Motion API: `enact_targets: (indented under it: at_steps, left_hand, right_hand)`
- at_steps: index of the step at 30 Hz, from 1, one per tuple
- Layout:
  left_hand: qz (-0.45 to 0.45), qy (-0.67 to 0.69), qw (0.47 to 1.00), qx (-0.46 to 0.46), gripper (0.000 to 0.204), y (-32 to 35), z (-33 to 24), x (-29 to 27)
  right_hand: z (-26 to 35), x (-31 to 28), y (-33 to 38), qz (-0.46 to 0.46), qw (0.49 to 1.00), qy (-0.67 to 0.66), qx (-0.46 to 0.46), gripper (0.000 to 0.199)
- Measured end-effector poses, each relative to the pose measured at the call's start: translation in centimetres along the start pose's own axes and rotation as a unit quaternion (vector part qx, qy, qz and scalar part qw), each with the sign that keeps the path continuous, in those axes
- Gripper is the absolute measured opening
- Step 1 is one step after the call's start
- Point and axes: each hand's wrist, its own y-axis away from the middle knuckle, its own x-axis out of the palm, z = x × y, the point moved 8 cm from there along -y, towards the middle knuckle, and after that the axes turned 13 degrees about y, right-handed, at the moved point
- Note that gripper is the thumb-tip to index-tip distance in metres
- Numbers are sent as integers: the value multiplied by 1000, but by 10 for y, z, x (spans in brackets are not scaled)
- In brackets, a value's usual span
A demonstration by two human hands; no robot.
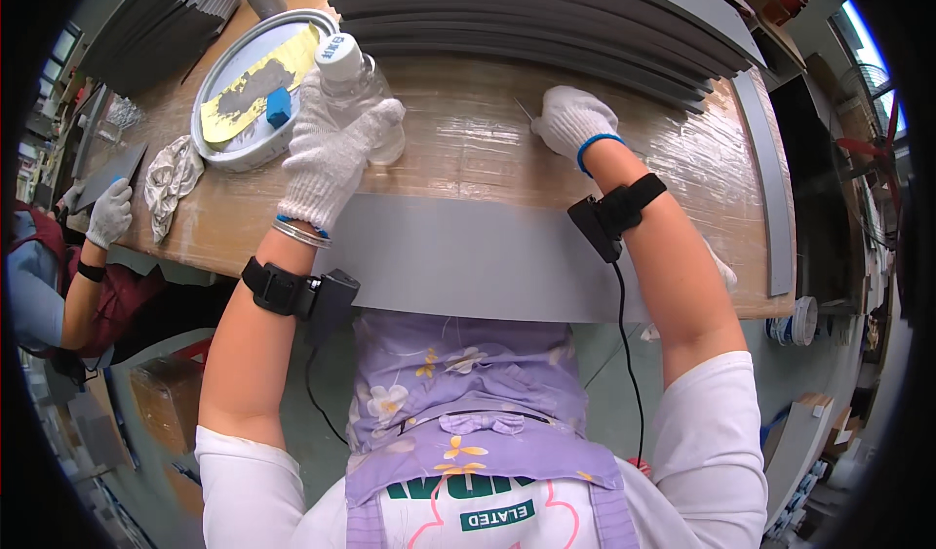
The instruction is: The person sands the edges of a grey rectangular panel with a blue sanding block, then wipes the surface with a cloth. They briefly apply a substance from a small container with a brush to a stack of panels before returning to sand and wipe another panel. The person also uses a metal scraper to remove residue from the panel edges.
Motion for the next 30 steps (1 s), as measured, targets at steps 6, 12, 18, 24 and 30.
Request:
enact_targets:
  at_steps: [6, 12, 18, 24, 30]
  left_hand:
    - [11, -58, 998, 25, 91, 4, 12, -7]
    - [-50, -148, 987, -23, 92, 60, -2, -11]
    - [50, -325, 944, 14, 78, 113, 2, -4]
    - [112, -457, 877, 101, 64, 125, 11, 16]
    - [105, -467, 871, 107, 63, 125, 13, 16]
  right_hand:
    - [7, -3, 6, 10, 999, -18, -41, 38]
    - [-20, 5, 19, -37, 994, -103, -13, 43]
    - [-31, 11, 164, -99, 936, -312, -130, 19]
    - [-40, 52, 240, -216, 923, -199, -248, 20]
    - [-31, 61, 234, -249, 913, -179, -268, 26]
